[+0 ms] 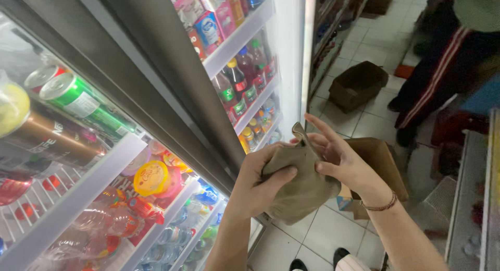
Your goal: The person cleans the glass door of a commercial refrigerator using a cloth and a spray bottle. They wipe the exterior glass, spray cleaner, and wipe again, repeating the process on different sections of the door.
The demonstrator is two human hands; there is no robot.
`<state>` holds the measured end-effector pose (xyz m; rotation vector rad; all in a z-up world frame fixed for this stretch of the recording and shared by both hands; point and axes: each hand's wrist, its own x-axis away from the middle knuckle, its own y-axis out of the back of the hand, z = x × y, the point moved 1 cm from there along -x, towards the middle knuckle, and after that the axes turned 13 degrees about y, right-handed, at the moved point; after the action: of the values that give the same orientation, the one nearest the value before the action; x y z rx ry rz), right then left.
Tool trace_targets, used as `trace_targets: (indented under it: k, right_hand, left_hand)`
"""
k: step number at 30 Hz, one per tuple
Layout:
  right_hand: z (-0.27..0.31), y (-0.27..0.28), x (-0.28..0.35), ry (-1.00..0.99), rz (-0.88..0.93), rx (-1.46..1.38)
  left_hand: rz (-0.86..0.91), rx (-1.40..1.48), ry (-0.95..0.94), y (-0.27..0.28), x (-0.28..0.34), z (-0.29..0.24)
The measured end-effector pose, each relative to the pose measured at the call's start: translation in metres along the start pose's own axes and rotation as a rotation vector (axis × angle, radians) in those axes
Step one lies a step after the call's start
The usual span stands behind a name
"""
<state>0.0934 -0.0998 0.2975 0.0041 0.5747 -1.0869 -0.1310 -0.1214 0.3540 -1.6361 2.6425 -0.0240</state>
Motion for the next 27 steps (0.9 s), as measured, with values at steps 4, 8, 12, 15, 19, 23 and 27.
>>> trace_targets:
  k: [4, 8, 12, 15, 19, 23, 27]
  right_hand:
    - [-0.023, 0.01, -0.009, -0.165, 0.059, -0.18]
    - [-0.051, 0.016, -0.009, -0.127, 0.172, -0.418]
    - [-0.041, 0.056, -0.059, -0.005, 0.119, -0.097]
    - [0.002, 0.085, -0.112, 0.114, 0.181, -0.087]
    - [0.064, 0.083, -0.173, 0.302, 0.458, 0.241]
    - [0.102, 0.06, -0.214, 0.218, 0.628, 0.621]
    - [0.116, 0.045, -0.239, 0.412, 0.765, 0.76]
  left_hand:
    - [-0.153, 0.188, 0.014, 0.017, 0.008, 0.006]
    - [-0.368, 0.287, -0.013, 0.02, 0.032, 0.002]
    - [-0.336, 0.199, -0.135, 0.014, 0.055, -0.006]
    - [-0.6, 0.264, -0.04, 0.013, 0.05, -0.009]
    - [-1.067, -0.434, -0.227, 0.0, 0.02, -0.03]
    - [-1.067, -0.735, -0.394, -0.032, -0.026, -0.064]
    - [-0.873, -0.767, -0.482, -0.044, -0.082, -0.093]
